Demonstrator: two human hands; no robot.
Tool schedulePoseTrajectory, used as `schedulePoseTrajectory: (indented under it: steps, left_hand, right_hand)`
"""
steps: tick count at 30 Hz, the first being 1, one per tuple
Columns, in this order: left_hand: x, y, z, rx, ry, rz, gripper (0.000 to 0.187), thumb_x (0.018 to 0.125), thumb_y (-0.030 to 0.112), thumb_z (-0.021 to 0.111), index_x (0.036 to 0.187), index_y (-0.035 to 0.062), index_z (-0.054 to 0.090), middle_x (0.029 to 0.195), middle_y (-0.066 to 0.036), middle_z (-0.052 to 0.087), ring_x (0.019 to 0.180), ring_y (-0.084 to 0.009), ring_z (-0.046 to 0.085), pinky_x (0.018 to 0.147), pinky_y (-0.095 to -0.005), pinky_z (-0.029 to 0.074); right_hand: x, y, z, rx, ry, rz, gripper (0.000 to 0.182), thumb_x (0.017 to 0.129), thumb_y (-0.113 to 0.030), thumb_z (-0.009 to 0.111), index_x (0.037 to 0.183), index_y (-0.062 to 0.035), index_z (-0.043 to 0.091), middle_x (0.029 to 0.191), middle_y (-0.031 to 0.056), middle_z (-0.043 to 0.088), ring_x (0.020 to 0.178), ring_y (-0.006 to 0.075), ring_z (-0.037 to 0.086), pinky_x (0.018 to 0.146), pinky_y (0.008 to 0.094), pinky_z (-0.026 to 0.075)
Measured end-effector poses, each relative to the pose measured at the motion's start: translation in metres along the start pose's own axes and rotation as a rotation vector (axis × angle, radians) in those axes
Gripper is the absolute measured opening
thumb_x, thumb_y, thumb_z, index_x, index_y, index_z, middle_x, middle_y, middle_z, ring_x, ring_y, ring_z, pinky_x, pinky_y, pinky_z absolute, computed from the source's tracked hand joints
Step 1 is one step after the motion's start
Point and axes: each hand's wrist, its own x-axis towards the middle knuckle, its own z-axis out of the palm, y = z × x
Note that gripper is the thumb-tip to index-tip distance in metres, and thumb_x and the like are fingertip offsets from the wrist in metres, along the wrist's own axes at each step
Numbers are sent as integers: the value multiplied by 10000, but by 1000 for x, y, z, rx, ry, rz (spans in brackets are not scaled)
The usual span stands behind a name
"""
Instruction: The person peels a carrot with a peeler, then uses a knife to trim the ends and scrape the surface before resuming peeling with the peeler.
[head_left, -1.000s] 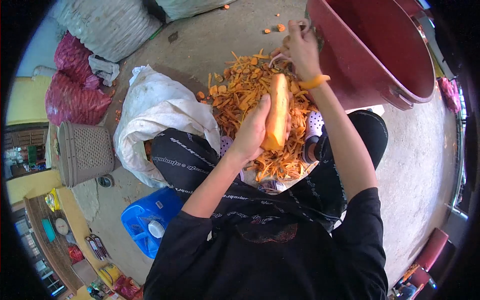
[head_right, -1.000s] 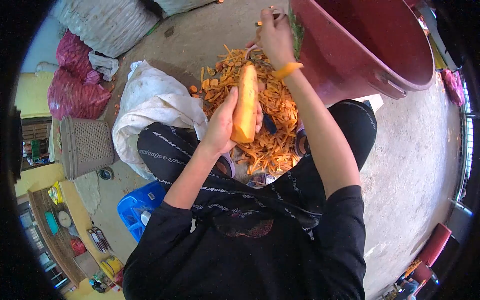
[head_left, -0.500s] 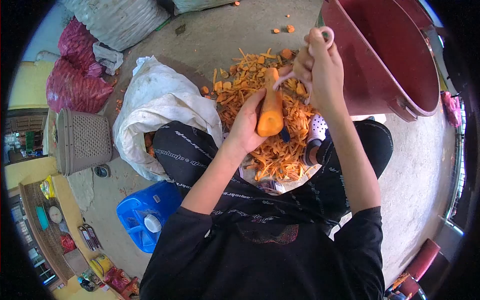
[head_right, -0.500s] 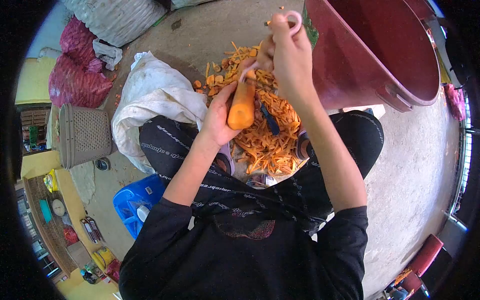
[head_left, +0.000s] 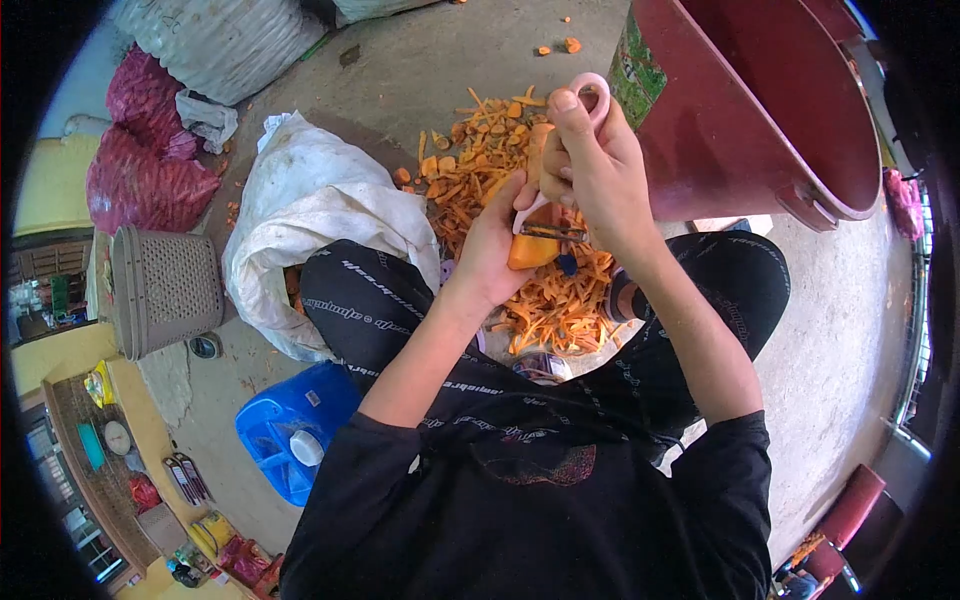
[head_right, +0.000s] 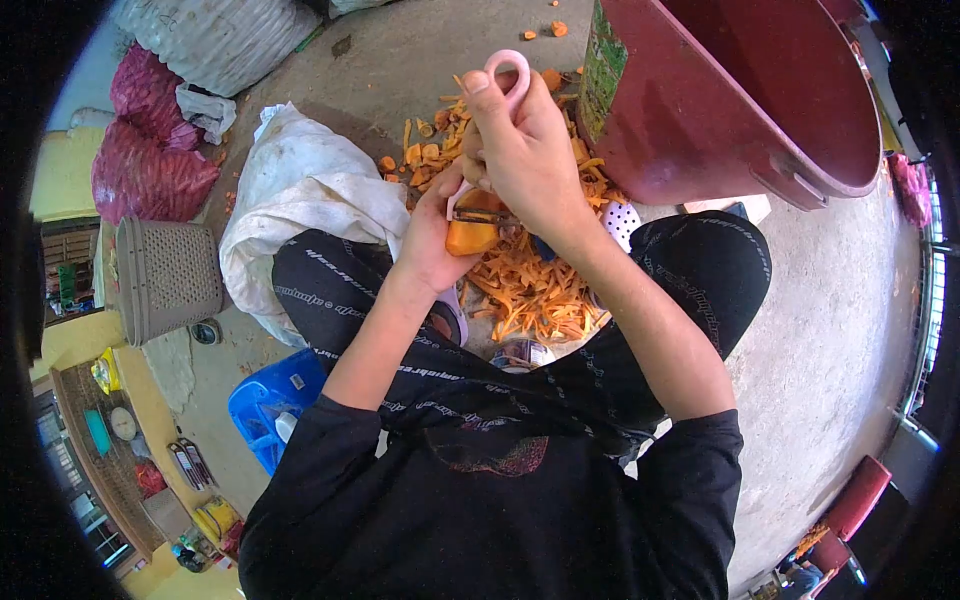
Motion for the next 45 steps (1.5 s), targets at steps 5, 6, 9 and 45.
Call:
schedulePoseTrajectory:
  steps: [5,6,9,45]
  left_hand:
    - [-2,2,-4,62,-108,45,313,991,357,329,1071,121,520,963,6,568,891,-106,553,778,-290,469]
    - [-3,4,0,79,-115,56,318,992,359,325,1077,120,516,971,9,563,892,-103,547,780,-289,464]
    - [-4,5,1,115,-67,87,329,994,367,315,1088,117,507,993,17,550,904,-94,534,791,-282,451]
    - [-12,3,9,-31,-108,-87,395,946,381,393,1178,75,484,935,-108,555,814,-217,549,624,-331,466]
  right_hand:
    - [11,3,-6,86,-14,54,210,949,-248,495,879,-93,373,602,-22,370,440,44,317,370,212,278]
    - [11,1,-6,87,-9,64,208,948,-246,497,876,-95,372,601,-23,367,444,44,318,372,212,276]
    - [12,3,-5,114,16,80,207,943,-243,506,872,-99,375,603,-28,358,456,46,327,384,210,276]
    - [37,-39,-28,-129,131,-453,159,959,-204,452,873,-75,420,600,-34,329,468,50,350,594,385,555]
